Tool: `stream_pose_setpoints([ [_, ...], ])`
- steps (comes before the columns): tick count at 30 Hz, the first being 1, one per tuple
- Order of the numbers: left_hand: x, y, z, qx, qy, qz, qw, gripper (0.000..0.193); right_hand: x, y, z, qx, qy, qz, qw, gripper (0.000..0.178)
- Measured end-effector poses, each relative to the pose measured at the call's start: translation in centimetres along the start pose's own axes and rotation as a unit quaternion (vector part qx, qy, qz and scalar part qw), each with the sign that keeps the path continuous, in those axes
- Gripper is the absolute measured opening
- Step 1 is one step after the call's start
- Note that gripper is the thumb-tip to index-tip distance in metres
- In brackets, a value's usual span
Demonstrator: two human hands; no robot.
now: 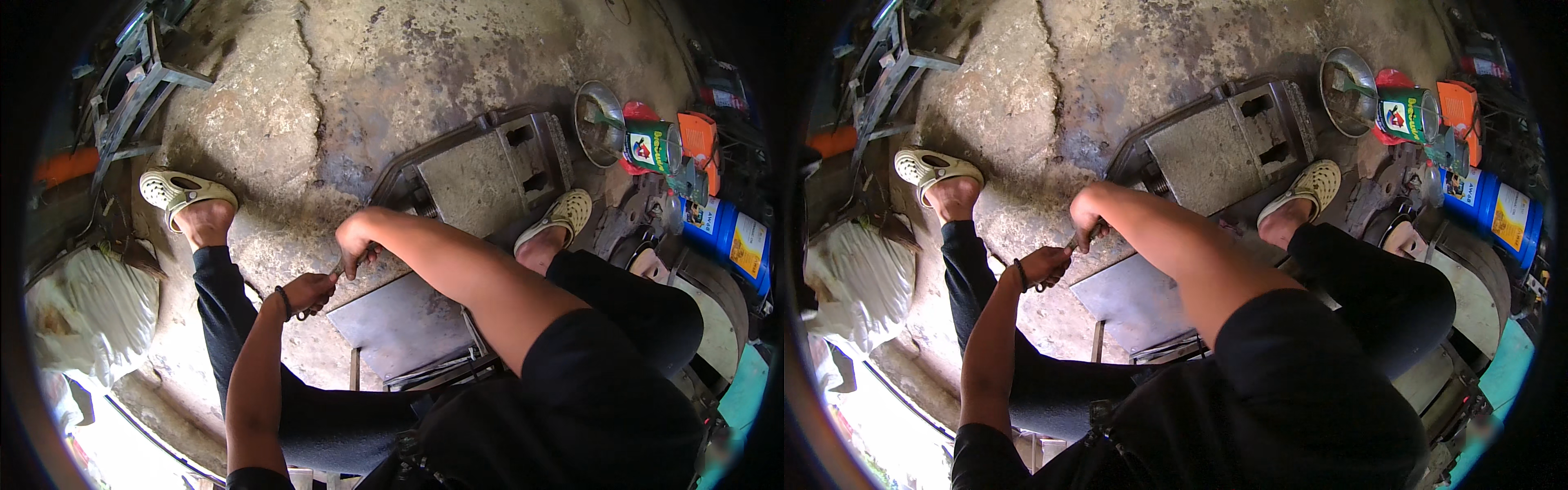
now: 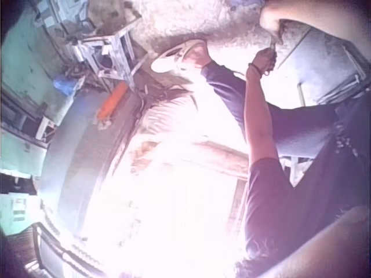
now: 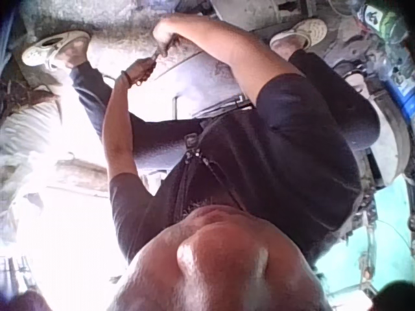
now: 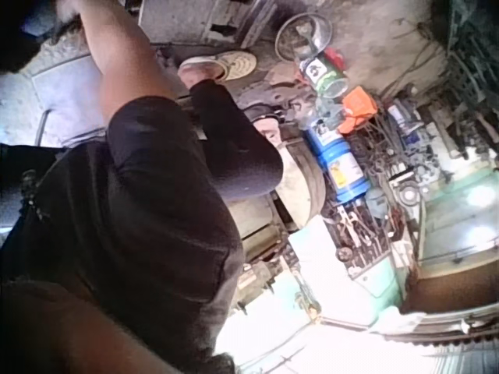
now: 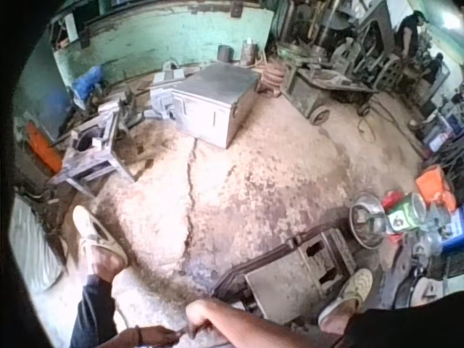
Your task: The person places a metal component on a workbench, then uses a wrench to tighten bolts on the component. The person continues to adjust and tighten the bolts throughout the clip.
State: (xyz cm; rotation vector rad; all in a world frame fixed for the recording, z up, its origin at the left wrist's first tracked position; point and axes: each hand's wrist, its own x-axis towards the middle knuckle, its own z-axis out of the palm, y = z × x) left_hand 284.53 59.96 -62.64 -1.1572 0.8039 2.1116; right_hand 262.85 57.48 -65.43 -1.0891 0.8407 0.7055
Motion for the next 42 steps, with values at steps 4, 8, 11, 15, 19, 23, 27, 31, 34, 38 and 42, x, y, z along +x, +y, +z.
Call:
stream_pose_setpoints([
  [4,2.7,-2.4,1.5,0.166,0.157,0.093,0.969,0.054,-1.9,1.0,4.5,-0.193,0.36,-0.127,0.904,0.013],
  [8,4.2,-3.6,1.8,0.352,0.309,0.202,0.86,0.055,-1.8,2.1,7.5,-0.257,0.521,-0.21,0.787,0.014],
  [11,4.0,-3.3,-0.3,0.215,0.199,0.158,0.943,0.063,-1.0,2.6,8.2,-0.218,0.48,-0.198,0.827,0.02],
  [15,4.3,-2.9,-2.4,0.197,0.142,0.122,0.962,0.06,-0.8,2.0,8.0,-0.066,0.471,-0.158,0.865,0.025],
  [19,4.6,-3.1,-2.4,0.184,0.18,0.143,0.956,0.05,-1.6,0.6,5.4,-0.126,0.376,-0.092,0.913,0.029],
  [23,4.3,-3.2,-1.5,0.156,0.183,0.168,0.956,0.054,-0.7,-0.6,-0.4,-0.082,0.066,-0.051,0.993,0.041],
  [27,4.0,-3.1,-1.4,0.185,0.181,0.12,0.958,0.058,0.7,-1.4,-1.1,0.004,-0.075,0.031,0.997,0.038],
  [31,4.8,-2.8,-1.3,0.183,0.176,0.127,0.959,0.058,-0.5,-1.2,1.9,-0.242,0.128,-0.036,0.961,0.037],
  [34,4.5,-1.7,-2.0,0.248,0.24,0.142,0.928,0.056,-2.2,-0.5,4.4,-0.236,0.278,-0.034,0.931,0.027],
  [38,1.9,0.9,-2.7,0.403,0.316,0.155,0.845,0.049,-2.1,0.1,6.5,-0.166,0.452,-0.066,0.874,0.016],
  [42,-1.6,3.9,-2.3,0.49,0.326,0.11,0.801,0.048,-1.2,0.4,8.0,-0.17,0.587,-0.083,0.787,0.011],
])
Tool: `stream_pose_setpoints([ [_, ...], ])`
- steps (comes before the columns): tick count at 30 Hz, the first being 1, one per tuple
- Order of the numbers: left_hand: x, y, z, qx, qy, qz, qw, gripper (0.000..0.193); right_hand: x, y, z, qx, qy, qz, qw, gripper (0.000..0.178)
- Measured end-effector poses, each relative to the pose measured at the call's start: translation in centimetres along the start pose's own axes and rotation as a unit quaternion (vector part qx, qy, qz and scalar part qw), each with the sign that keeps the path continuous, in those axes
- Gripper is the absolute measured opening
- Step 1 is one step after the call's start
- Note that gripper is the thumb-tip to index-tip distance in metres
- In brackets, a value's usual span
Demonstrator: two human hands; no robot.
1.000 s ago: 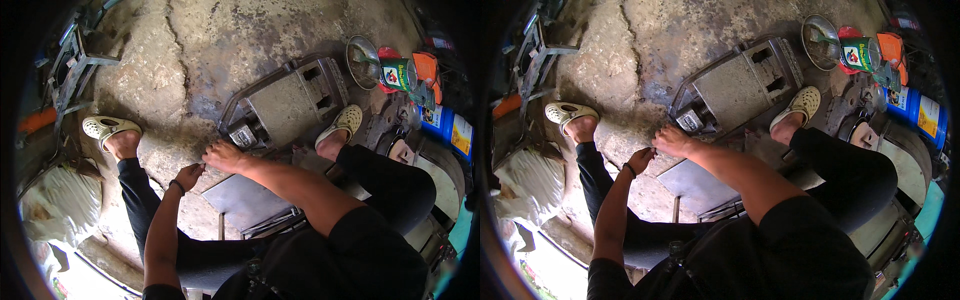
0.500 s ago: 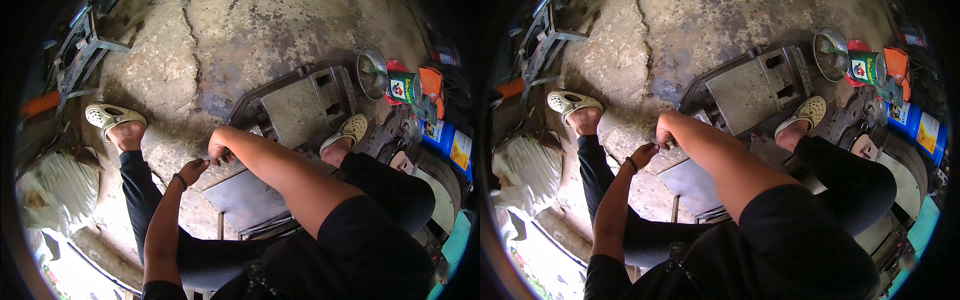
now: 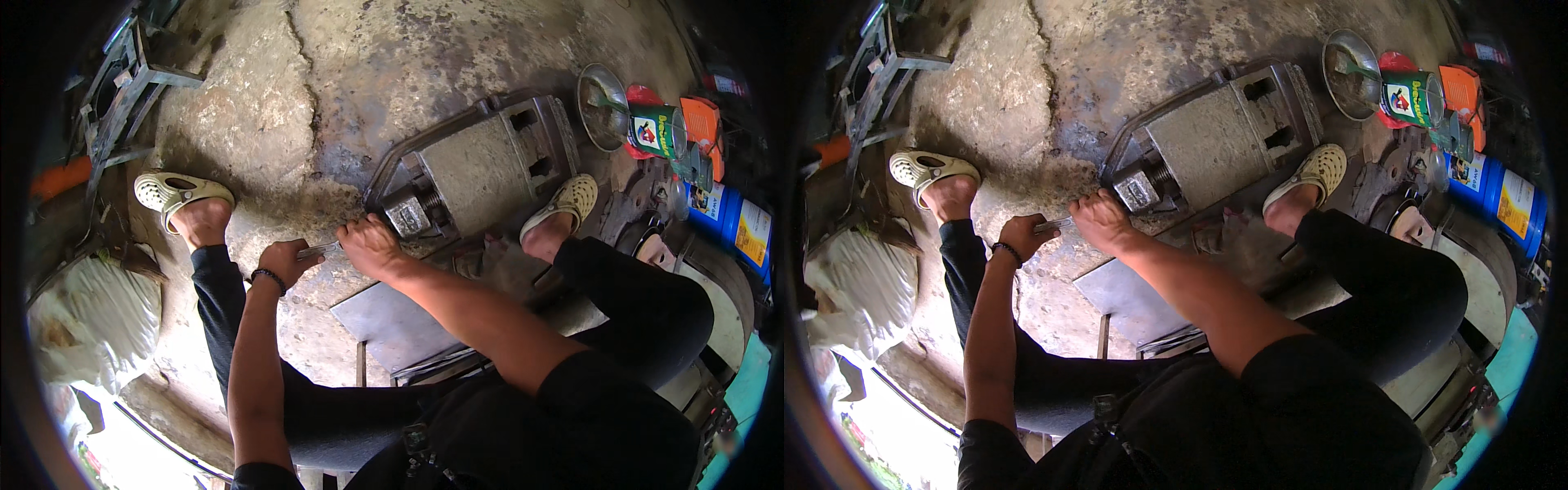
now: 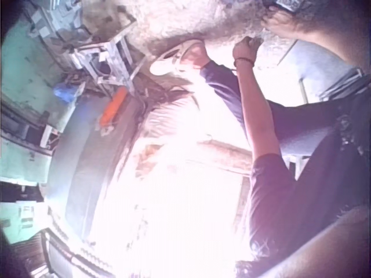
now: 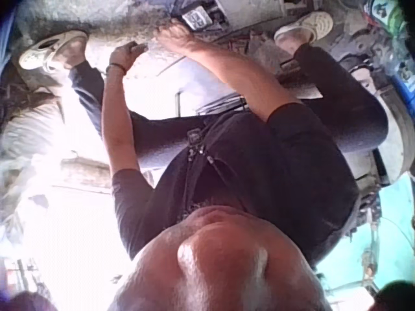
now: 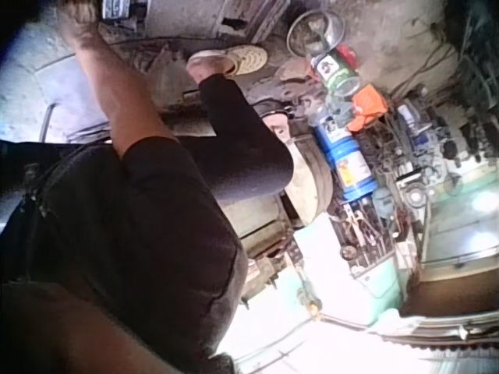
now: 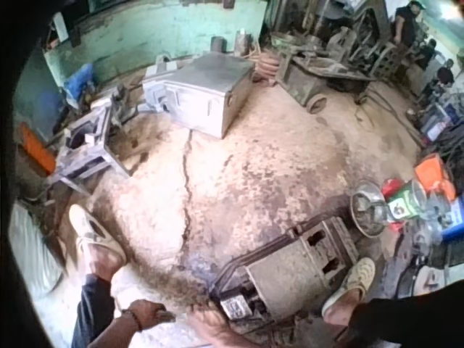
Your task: The person places a metal component on a workbench, then uses a wrench to tighten bolts on the component. The person continues to adjust and tighten the bolts throughout the clip.
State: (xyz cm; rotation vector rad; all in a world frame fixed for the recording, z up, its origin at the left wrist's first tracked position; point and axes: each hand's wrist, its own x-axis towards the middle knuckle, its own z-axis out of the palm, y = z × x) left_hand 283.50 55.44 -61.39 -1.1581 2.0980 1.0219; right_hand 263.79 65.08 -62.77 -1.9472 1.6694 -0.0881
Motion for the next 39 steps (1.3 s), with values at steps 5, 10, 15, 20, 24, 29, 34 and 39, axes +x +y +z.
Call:
stream_pose_setpoints([
  [5,-0.3,0.3,-2.6,-0.014,-0.066,0.034,0.997,0.049,-0.1,-0.7,-1.6,0.036,0.031,0.016,0.999,0.019],
  [10,0.3,-0.9,-1.1,-0.13,-0.101,0.022,0.986,0.048,7.1,1.5,-3.1,0.068,-0.458,0.03,0.886,0.058],
  [15,0.9,-1.5,-0.5,-0.176,-0.109,0.011,0.978,0.046,10.1,3.8,-0.5,0.145,-0.714,0.149,0.669,0.044],
  [20,0.3,-0.4,-1.1,-0.09,-0.049,0.011,0.995,0.041,8.4,3.3,-0.3,0.164,-0.64,0.082,0.746,0.03],
  [24,-0.4,0.6,-1.7,-0.024,-0.045,0.026,0.998,0.044,5.2,1.8,-2.5,0.025,-0.38,-0.024,0.925,0.021],
  [29,-1.1,0.9,-0.9,-0.247,-0.239,-0.113,0.932,0.057,0.5,1.0,-2.1,0.002,-0.119,-0.061,0.991,0.019],
  [34,-3.4,0.5,2.2,-0.41,-0.278,-0.082,0.865,0.037,-1.3,1.1,-0.3,-0.031,-0.006,-0.101,0.994,0.021],
  [39,-3.0,-0.2,3.4,-0.441,-0.28,-0.075,0.849,0.037,0.5,0.4,-2.1,-0.014,-0.149,-0.07,0.986,0.035],
])
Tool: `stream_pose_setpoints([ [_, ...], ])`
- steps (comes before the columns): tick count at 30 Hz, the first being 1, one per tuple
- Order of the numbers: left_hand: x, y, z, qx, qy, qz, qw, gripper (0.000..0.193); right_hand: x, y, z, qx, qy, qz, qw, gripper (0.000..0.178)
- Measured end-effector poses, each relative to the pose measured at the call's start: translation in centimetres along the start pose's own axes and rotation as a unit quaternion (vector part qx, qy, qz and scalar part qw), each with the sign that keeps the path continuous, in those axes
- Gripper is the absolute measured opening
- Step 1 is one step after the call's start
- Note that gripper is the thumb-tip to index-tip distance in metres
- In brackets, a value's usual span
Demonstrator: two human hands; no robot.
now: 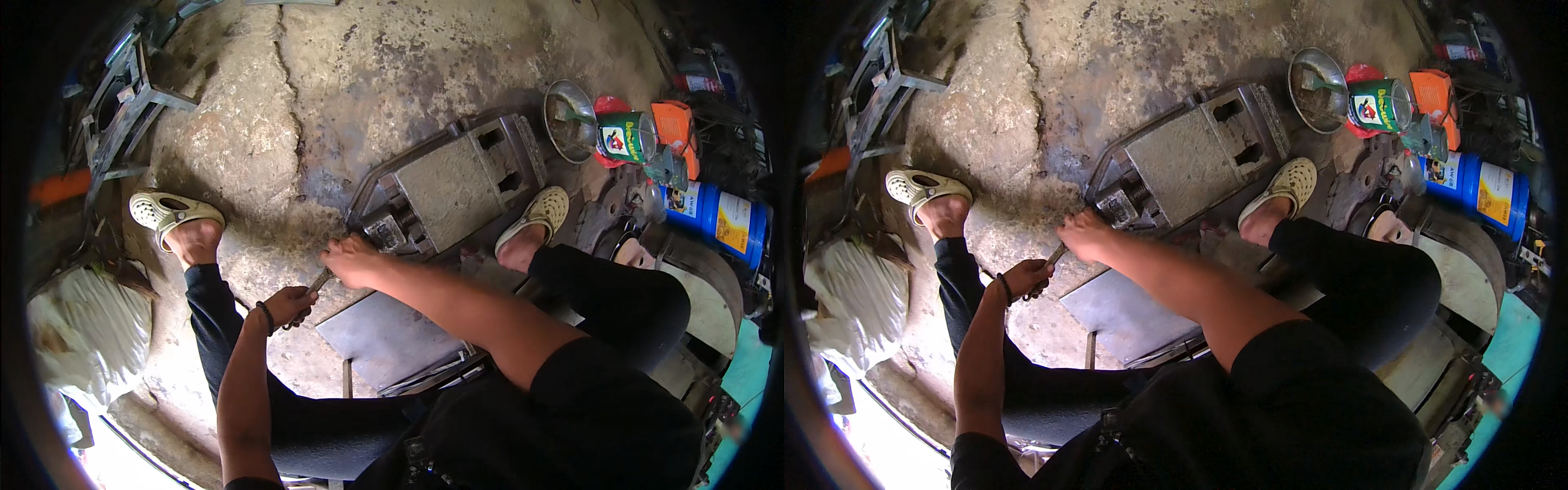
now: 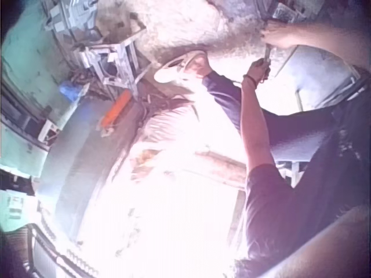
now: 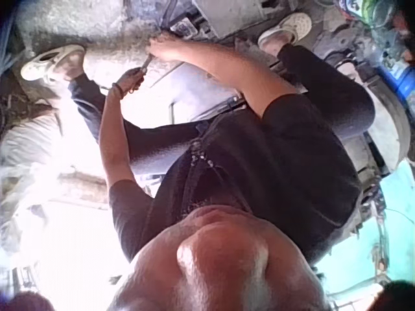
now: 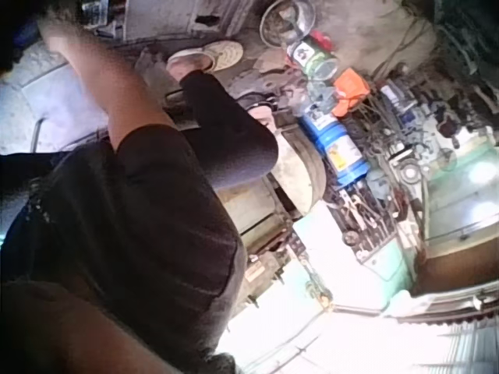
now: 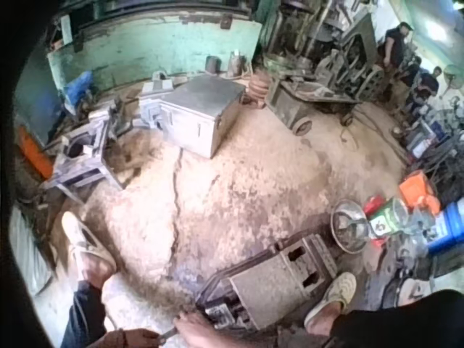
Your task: The person places a metal component on a workbench, then uses a wrench to tighten bolts on the component. The person continues to adjust and tighten the bolts throughout the clip.
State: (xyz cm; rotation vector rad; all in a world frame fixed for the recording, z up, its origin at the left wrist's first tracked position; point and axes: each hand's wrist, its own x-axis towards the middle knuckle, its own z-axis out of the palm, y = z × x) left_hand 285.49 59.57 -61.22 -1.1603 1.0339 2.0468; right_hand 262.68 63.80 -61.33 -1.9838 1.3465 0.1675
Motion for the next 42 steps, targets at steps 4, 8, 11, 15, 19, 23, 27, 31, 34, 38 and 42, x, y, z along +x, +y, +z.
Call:
stream_pose_setpoints([
  [4,0.4,-0.1,-0.7,0.004,-0.018,-0.024,1.0,0.037,7.1,2.3,-2.4,0.063,-0.446,0.046,0.891,0.071],
  [8,0.8,0.4,-1.2,0.076,-0.012,-0.033,0.996,0.043,10.3,4.2,-0.1,0.181,-0.642,0.197,0.719,0.046],
  [11,1.5,0.5,-0.7,0.103,-0.026,-0.028,0.994,0.047,10.3,5.2,0.9,0.194,-0.659,0.148,0.712,0.033],
  [15,1.4,-0.1,-0.4,0.063,-0.005,-0.059,0.996,0.051,9.4,5.8,-0.4,0.258,-0.615,0.131,0.733,0.046],
  [19,0.2,0.2,-0.6,-0.041,0.032,-0.048,0.998,0.061,8.8,5.5,-1.9,0.393,-0.555,0.151,0.717,0.06],
  [23,0.5,2.0,-0.8,0.023,0.019,-0.047,0.998,0.065,9.0,5.9,-1.4,0.373,-0.562,0.113,0.729,0.056],
  [27,0.4,2.4,-0.8,0.051,0.042,-0.061,0.996,0.067,9.0,5.9,-0.8,0.357,-0.575,0.101,0.729,0.051],
  [31,0.4,1.7,-0.6,0.059,0.047,-0.106,0.991,0.066,8.6,5.2,-1.1,0.301,-0.562,0.112,0.763,0.048],
  [34,0.9,1.5,-0.2,0.055,0.027,-0.075,0.995,0.065,8.5,4.9,-1.3,0.268,-0.576,0.116,0.763,0.05],
  [38,1.3,1.3,-0.1,0.037,0.041,-0.08,0.995,0.068,8.7,4.9,-1.5,0.276,-0.582,0.147,0.751,0.044],
  [42,2.0,-0.1,0.6,0.046,0.055,-0.037,0.997,0.061,6.6,3.9,-2.1,0.163,-0.434,0.025,0.886,0.042],
])
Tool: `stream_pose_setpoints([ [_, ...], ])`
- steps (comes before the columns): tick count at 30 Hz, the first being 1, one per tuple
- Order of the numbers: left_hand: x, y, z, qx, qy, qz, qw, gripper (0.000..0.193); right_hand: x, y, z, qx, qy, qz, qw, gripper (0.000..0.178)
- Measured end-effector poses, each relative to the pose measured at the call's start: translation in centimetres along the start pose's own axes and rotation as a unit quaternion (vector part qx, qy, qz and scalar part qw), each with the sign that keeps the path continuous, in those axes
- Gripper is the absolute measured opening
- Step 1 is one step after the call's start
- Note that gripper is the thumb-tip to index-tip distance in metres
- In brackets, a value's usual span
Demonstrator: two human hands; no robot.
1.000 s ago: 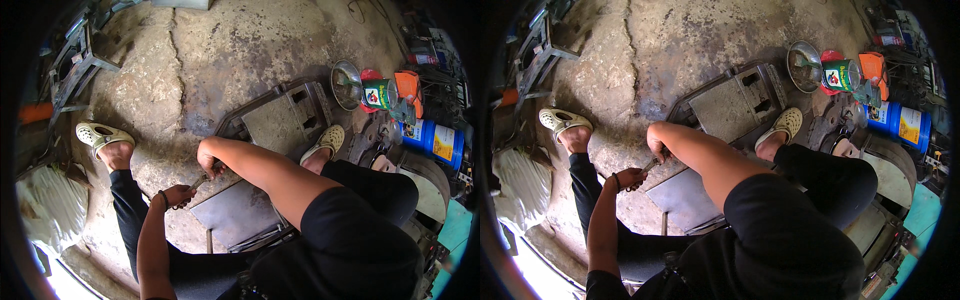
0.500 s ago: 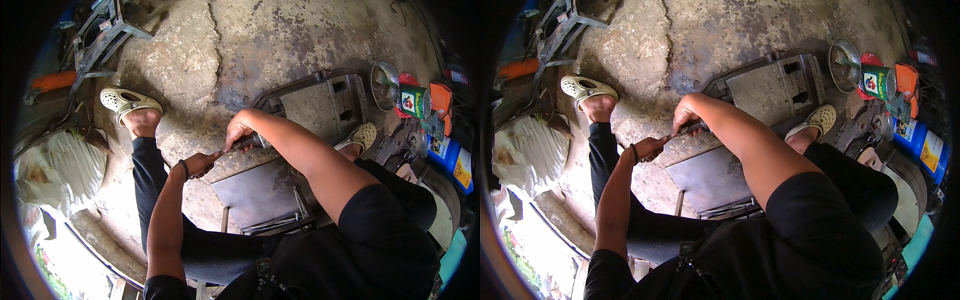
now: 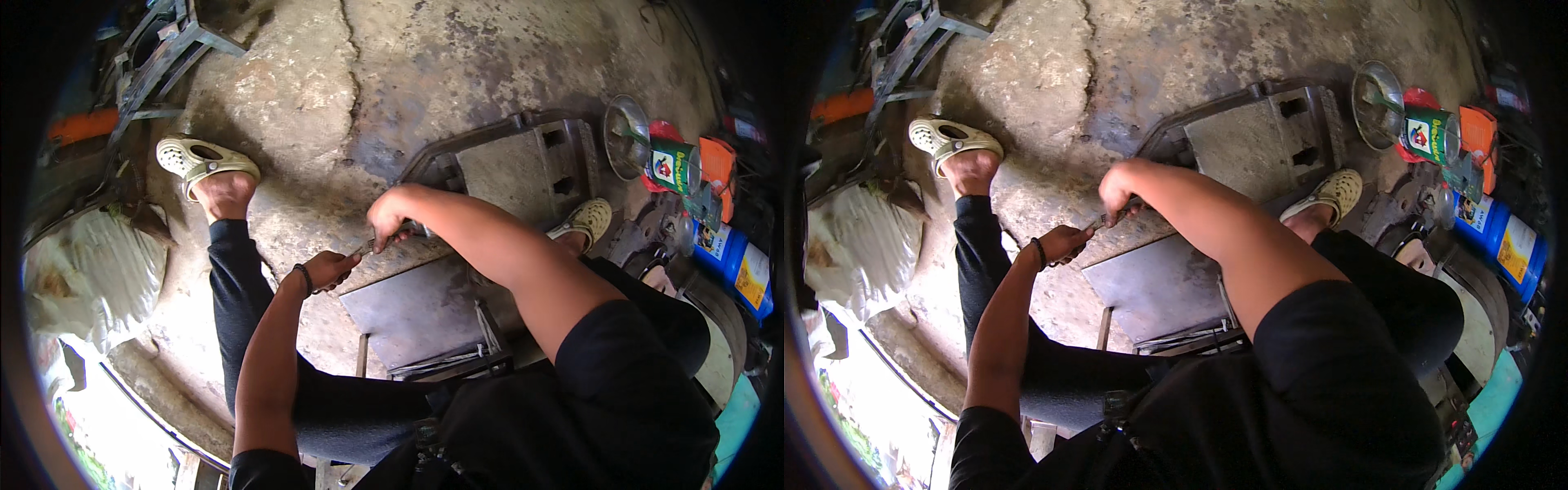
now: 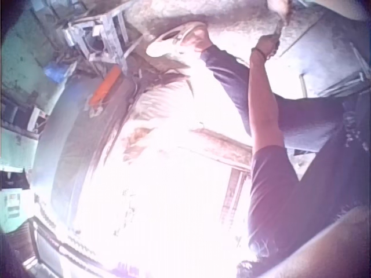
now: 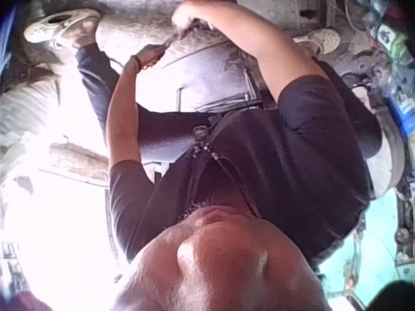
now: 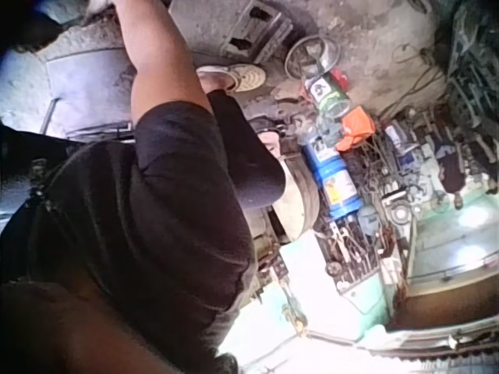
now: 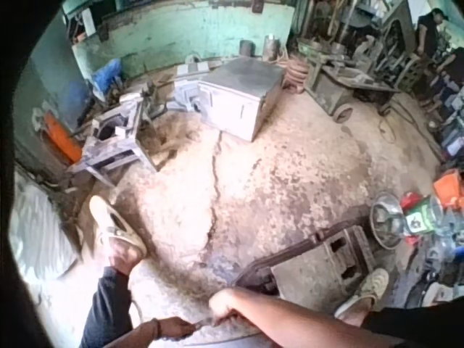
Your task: The person places a metal component on a workbench, then uses a wrench to tighten bolts on the component. The person continues to adjust and tighten the bolts throughout the clip.
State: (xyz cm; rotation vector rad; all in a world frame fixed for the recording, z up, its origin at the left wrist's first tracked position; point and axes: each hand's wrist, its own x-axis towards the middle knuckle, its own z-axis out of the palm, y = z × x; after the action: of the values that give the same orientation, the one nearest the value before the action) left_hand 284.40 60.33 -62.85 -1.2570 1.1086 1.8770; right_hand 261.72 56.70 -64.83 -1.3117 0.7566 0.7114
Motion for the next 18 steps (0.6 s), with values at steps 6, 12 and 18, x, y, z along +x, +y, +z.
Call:
stream_pose_setpoints([
  [6,2.5,-1.8,1.0,0.105,0.082,0.046,0.99,0.06,-3.9,-0.7,5.4,-0.135,0.346,-0.035,0.928,0.03],
  [12,-0.3,-0.1,-0.4,-0.026,-0.096,-0.033,0.995,0.082,-1.6,-1.0,1.0,-0.01,0.103,0.03,0.994,0.054],
  [18,-0.5,1.3,-0.6,-0.143,-0.19,-0.071,0.969,0.083,1.0,0.1,-0.7,-0.03,-0.094,0.004,0.995,0.054],
])
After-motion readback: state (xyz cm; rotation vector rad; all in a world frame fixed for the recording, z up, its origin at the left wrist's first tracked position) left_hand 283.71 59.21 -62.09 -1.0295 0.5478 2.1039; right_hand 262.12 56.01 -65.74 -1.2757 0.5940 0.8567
